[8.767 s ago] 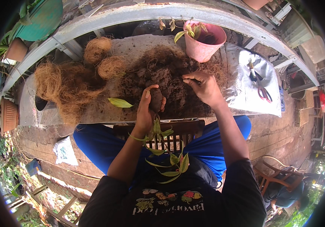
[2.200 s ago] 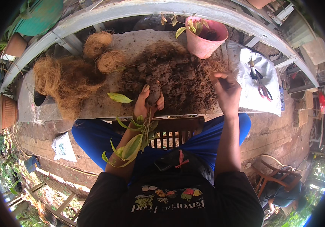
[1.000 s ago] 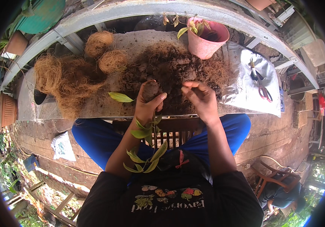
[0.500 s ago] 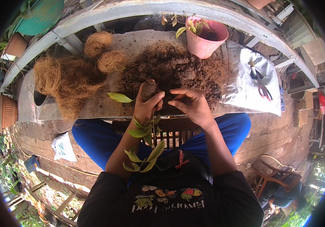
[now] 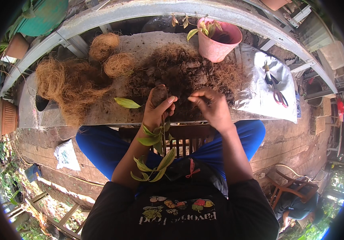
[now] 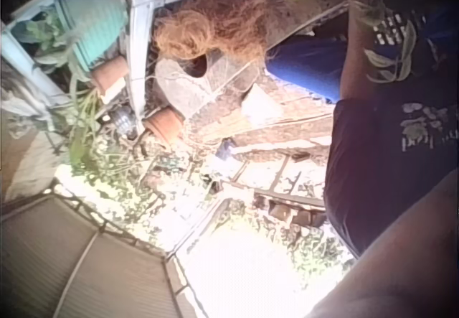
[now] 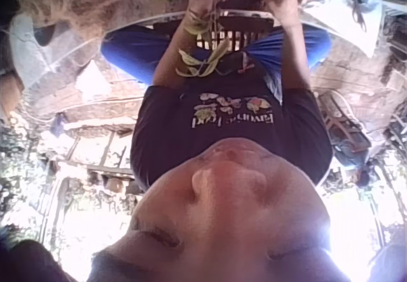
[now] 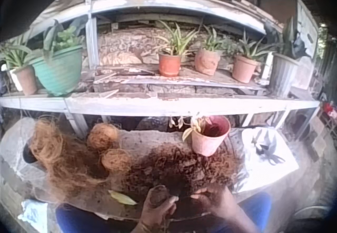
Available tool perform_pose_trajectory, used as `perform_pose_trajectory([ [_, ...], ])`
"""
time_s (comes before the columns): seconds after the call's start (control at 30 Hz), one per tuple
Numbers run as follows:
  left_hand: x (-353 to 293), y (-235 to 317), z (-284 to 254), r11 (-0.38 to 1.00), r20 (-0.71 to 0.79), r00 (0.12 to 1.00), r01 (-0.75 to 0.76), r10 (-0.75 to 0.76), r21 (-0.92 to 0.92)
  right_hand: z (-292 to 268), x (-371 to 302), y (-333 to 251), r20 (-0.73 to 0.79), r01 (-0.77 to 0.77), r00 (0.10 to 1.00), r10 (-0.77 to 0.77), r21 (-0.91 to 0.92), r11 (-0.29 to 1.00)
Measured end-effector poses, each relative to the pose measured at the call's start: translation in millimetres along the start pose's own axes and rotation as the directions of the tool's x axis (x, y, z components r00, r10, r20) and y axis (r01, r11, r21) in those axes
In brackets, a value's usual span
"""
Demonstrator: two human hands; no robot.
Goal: The person sits cross-legged and packs coconut coir around the roots of a small potted plant, shaping it into a ball by hand. They repeatedly add and compress the coir, rotating the plant to ensure even coverage.
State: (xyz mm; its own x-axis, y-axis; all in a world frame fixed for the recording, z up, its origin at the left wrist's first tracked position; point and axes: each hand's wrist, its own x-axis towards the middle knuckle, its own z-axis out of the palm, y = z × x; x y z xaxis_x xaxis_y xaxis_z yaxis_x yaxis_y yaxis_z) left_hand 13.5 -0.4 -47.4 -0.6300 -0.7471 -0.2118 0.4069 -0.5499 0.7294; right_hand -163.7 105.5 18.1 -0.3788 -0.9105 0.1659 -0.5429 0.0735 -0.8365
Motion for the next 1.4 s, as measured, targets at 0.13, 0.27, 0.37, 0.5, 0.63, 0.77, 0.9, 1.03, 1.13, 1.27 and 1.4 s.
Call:
perform_pose_trajectory([
  [0.13, 2, 1, 0, 0.999, -0.008, 1.000, 0.014, -0.014, -0.041, -42, 18, 27, -0.329, -0.052, 0.943, -0.051, -0.297, 0.954],
  [0.27, 3, -1, -8, 0.998, 0.002, 1.000, 0.028, -0.028, -0.065, -75, 28, 22, -0.401, -0.228, 0.915, 0.035, -0.443, 0.867],
  [0.37, 5, -4, -11, 0.996, 0.037, 0.999, 0.032, -0.029, -0.087, -84, 27, 23, -0.409, -0.268, 0.908, 0.088, -0.409, 0.872],
  [0.5, 5, -6, -14, 0.990, 0.104, 0.994, 0.027, -0.012, -0.138, -86, 22, 39, -0.279, -0.314, 0.929, 0.243, -0.244, 0.918],
  [0.63, 6, -9, -18, 0.990, 0.137, 0.991, 0.021, -0.002, -0.139, -85, 21, 54, -0.145, -0.322, 0.935, 0.323, 0.029, 0.946],
  [0.77, 5, -8, -18, 0.988, 0.136, 0.991, 0.033, -0.012, -0.151, -81, 18, 51, -0.082, -0.363, 0.901, 0.425, 0.393, 0.845],
  [0.9, 2, -3, -14, 0.980, 0.111, 0.992, 0.076, -0.056, -0.184, -76, 16, 49, -0.025, -0.392, 0.901, 0.433, 0.382, 0.837],
  [1.03, 5, -8, -19, 0.969, 0.132, 0.989, 0.102, -0.074, -0.225, -73, 19, 47, 0.021, -0.449, 0.889, 0.458, 0.234, 0.862],
  [1.13, 6, -7, -20, 0.947, 0.165, 0.981, 0.146, -0.101, -0.288, -75, 16, 54, 0.099, -0.410, 0.900, 0.424, 0.524, 0.747],
  [1.27, 2, -3, -15, 0.934, 0.187, 0.978, 0.153, -0.095, -0.323, -72, 11, 53, 0.168, -0.305, 0.952, 0.255, 0.490, 0.817],
  [1.4, 3, -4, -15, 0.946, 0.146, 0.982, 0.156, -0.118, -0.284, -57, 10, 34, 0.078, -0.299, 0.953, 0.294, 0.424, 0.855],
])
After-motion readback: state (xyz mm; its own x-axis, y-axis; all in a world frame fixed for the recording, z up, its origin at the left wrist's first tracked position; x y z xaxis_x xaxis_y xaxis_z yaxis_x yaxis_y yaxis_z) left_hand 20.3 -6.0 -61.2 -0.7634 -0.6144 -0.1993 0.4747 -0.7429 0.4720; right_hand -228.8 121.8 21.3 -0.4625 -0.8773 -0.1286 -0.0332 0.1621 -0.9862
